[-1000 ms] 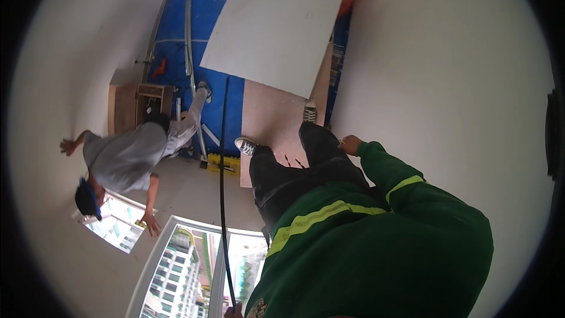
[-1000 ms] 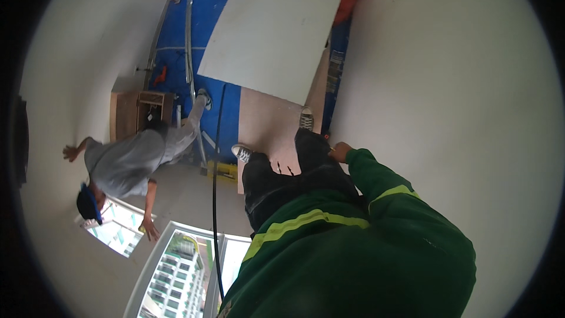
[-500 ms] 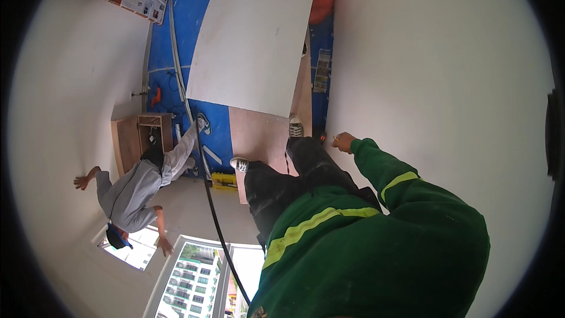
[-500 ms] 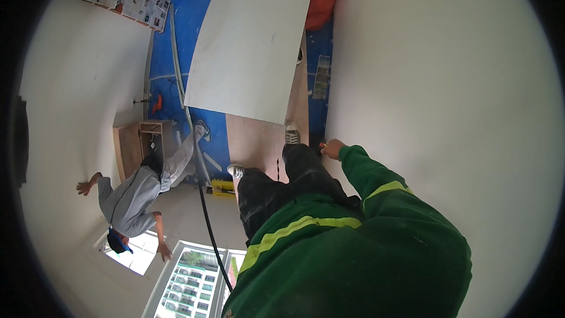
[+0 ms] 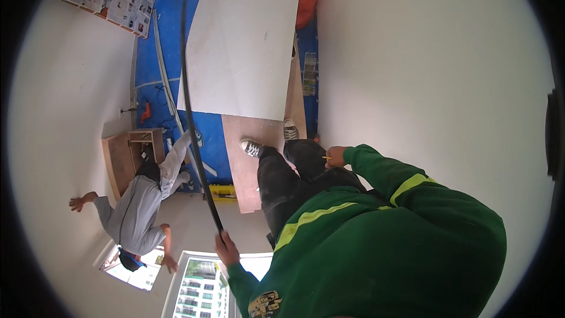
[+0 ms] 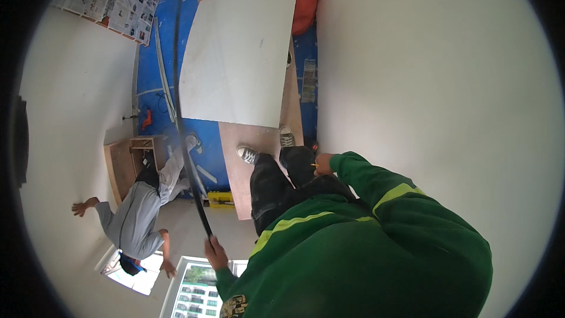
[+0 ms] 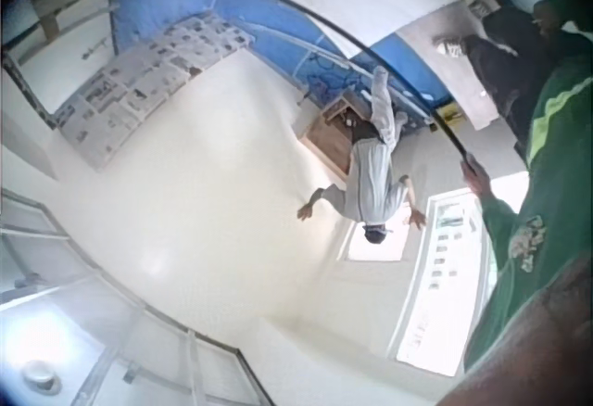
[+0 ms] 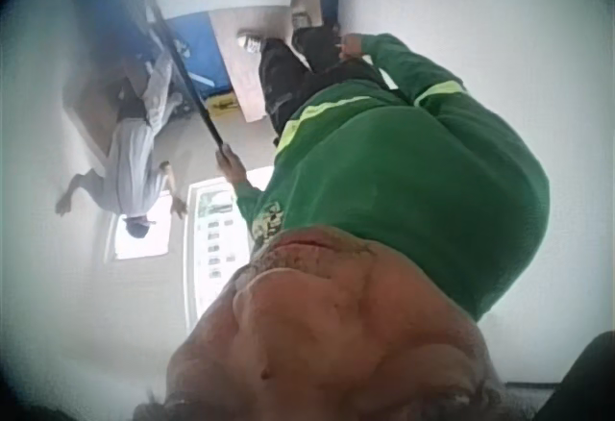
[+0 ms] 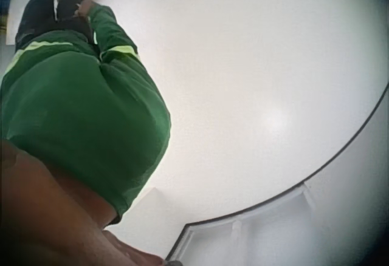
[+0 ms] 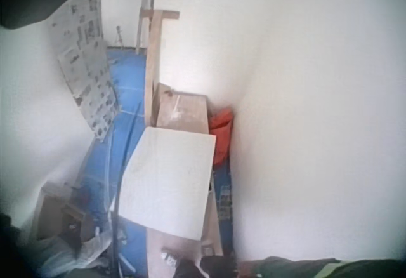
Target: The person marks a line on a large white board, then uses a metal straightedge and a utility knife to score and cut the board. Another person assists by holding the board steady during the cutting process.
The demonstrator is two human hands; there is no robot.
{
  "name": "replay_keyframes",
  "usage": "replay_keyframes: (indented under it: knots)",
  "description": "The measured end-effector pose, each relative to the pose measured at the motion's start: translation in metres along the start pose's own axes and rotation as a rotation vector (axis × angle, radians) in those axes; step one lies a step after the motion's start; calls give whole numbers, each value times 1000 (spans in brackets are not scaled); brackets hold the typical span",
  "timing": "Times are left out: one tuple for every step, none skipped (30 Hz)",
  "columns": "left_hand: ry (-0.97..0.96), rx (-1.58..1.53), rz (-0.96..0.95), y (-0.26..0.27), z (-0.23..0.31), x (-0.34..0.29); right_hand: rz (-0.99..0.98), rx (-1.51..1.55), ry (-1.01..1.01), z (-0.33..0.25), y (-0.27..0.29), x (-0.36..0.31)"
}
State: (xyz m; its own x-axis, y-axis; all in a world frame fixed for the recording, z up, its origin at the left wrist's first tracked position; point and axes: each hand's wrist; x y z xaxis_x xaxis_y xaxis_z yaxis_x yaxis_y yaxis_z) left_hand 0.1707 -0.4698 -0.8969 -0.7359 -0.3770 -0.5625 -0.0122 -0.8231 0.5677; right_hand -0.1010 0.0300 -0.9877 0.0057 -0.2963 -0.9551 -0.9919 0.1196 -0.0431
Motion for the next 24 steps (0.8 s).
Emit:
replay_keyframes:
  knots:
    - [-43, -54, -73, -3, 12, 47, -12, 27, -56, -6, 2, -11]
    - [-108, -36, -96, -8, 23, 92, -52, 126, -5, -15, 2, -24]
    - [-179, -90, -131, -13, 32, 134, -99, 222, -2, -21, 7, -40]
    - [-246, -100, -158, -19, 41, 173, -135, 318, 26, -28, 13, -56]
    - [-244, -156, -226, -28, 51, 207, -219, 458, 136, -33, 15, -73]
    - [-197, -232, -318, -38, 60, 236, -250, 457, 135, -36, 19, -88]
    - [-156, -250, -347, -51, 71, 261, -278, 466, 182, -39, 18, -98]
    - [-106, -274, -381, -66, 82, 283, -330, 472, 262, -44, 17, -103]
    - [-115, -334, -422, -82, 93, 302, -329, 490, 254, -46, 14, -105]
    - [-114, -383, -463, -99, 103, 318, -359, 504, 277, -48, 8, -103]
    - [-128, -408, -472, -115, 112, 331, -372, 488, 263, -48, 2, -98]
    - [-137, -423, -497, -131, 120, 342, -438, 514, 268, -48, -4, -90]
    - [-138, -434, -535, -146, 126, 350, -410, 495, 333, -50, -15, -81]
    - [-126, -443, -548, -160, 130, 357, -382, 431, 361, -52, -22, -69]
    - [-105, -447, -574, -173, 133, 364, -407, 446, 308, -49, -25, -61]
    - [-89, -442, -590, -185, 134, 370, -429, 414, 219, -47, -25, -52]
    - [-82, -399, -587, -197, 132, 377, -466, 378, 130, -43, -21, -42]
    - [-114, -389, -597, -208, 129, 383, -387, 369, 140, -38, -10, -31]
    - [-56, -441, -629, -219, 125, 388, -323, 352, 149, -33, 7, -20]
    - [41, -437, -679, -230, 120, 392, -266, 348, 159, -29, 12, -10]
    - [12, -454, -666, -241, 114, 396, -211, 455, 193, -25, 29, 2]
    - [30, -445, -675, -252, 109, 401, -157, 541, 181, -18, 49, 15]
    - [47, -434, -684, -264, 105, 405, -143, 597, 114, -9, 71, 28]
    - [64, -436, -689, -276, 102, 410, -119, 708, 101, 0, 91, 38]
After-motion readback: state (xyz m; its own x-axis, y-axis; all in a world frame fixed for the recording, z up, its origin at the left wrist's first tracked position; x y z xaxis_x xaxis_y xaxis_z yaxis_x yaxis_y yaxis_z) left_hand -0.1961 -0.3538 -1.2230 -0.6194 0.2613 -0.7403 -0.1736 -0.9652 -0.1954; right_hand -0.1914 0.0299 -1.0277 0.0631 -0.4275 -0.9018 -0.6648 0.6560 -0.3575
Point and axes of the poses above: each hand's wrist, its own x-axis towards the middle knuckle, its own y-axis out of the back of the hand, z = x × y, and after that the axes turned 9 degrees about -z, right-handed
